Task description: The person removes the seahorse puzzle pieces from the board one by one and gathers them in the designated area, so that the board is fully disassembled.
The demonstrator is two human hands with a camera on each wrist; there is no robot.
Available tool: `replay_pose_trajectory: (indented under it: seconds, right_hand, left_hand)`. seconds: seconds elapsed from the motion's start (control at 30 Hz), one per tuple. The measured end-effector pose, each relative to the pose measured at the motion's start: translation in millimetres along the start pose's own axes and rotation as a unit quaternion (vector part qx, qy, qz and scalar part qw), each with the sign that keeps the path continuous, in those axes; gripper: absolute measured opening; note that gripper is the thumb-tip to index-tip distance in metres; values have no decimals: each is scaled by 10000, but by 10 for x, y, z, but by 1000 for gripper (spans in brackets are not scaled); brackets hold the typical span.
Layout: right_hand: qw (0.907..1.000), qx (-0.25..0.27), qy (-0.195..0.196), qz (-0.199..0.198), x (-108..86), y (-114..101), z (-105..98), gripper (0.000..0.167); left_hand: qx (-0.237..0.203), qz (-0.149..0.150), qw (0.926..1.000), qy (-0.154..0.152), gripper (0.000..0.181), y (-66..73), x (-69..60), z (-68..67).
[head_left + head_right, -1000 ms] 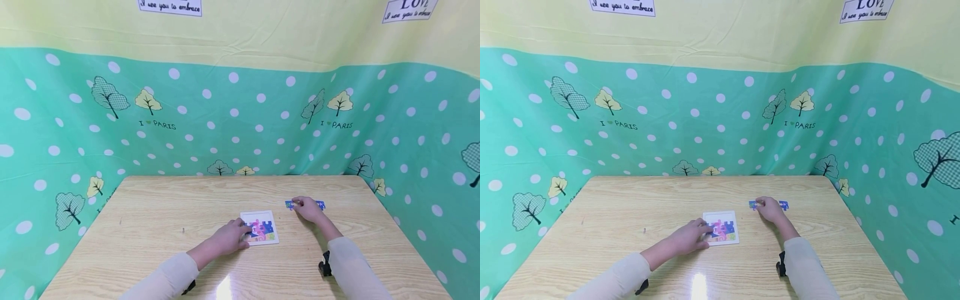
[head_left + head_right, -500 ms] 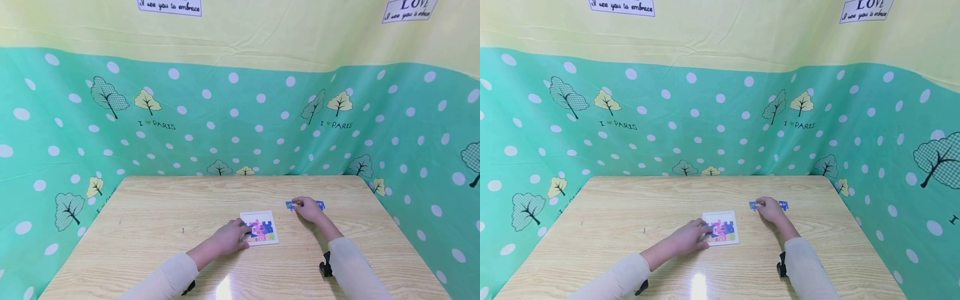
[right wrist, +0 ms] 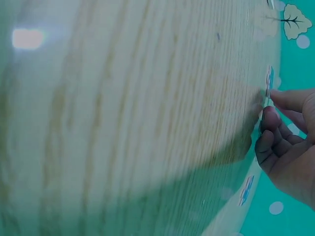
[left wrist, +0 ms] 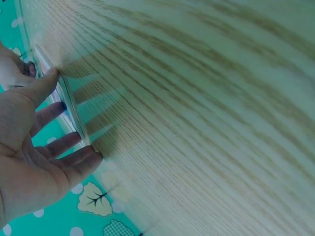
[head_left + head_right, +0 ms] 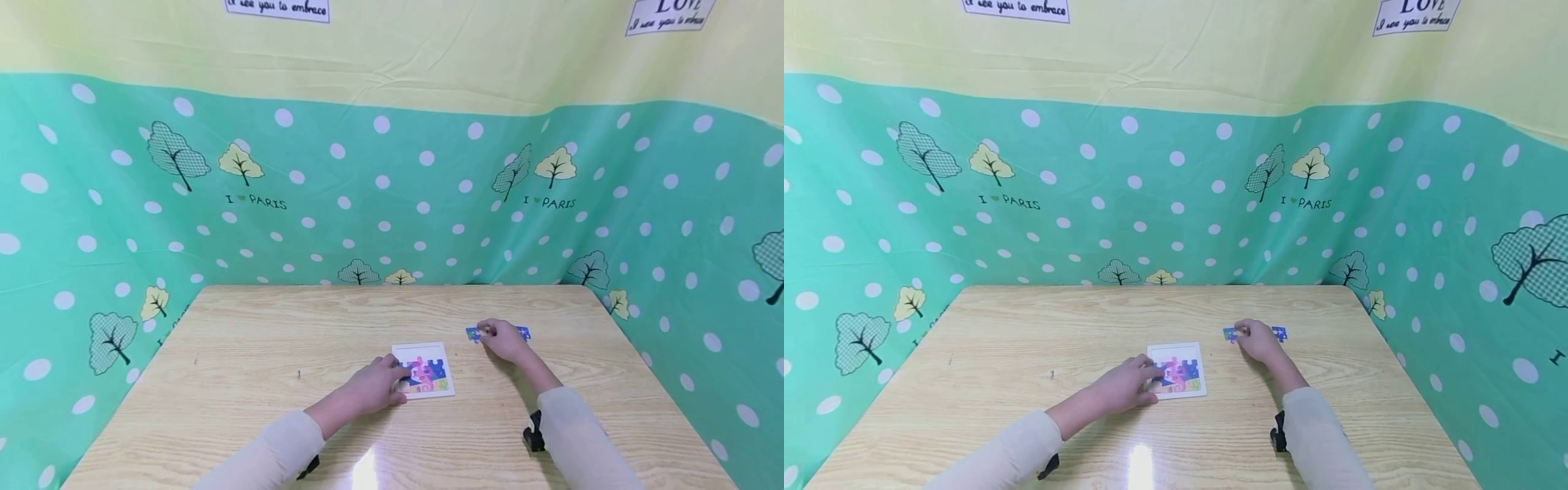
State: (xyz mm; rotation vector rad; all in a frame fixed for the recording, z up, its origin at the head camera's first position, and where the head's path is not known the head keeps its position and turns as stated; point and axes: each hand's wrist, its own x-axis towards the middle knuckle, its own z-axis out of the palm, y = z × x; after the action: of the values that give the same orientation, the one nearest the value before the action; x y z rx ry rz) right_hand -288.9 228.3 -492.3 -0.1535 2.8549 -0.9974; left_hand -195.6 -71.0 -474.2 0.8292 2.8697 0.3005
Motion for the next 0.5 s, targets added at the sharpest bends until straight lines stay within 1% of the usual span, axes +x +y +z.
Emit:
replay_pose_trajectory:
  seconds: [0.23,0.43,0.5]
  right_hand:
    - [10000,-30,23,-7,-27,-44,1,31]
    - [9999,121,9,-30,-53,-79,22,29]
    - [9998,191,-26,16,-64,-87,27,29]
  left_hand:
    - [-68,-31,10000,-47,51,-7,9,-16]
    - [-42,-1,10000,-71,50,-14,13,-18]
    - [-63,2,9999,-86,50,-14,13,-15]
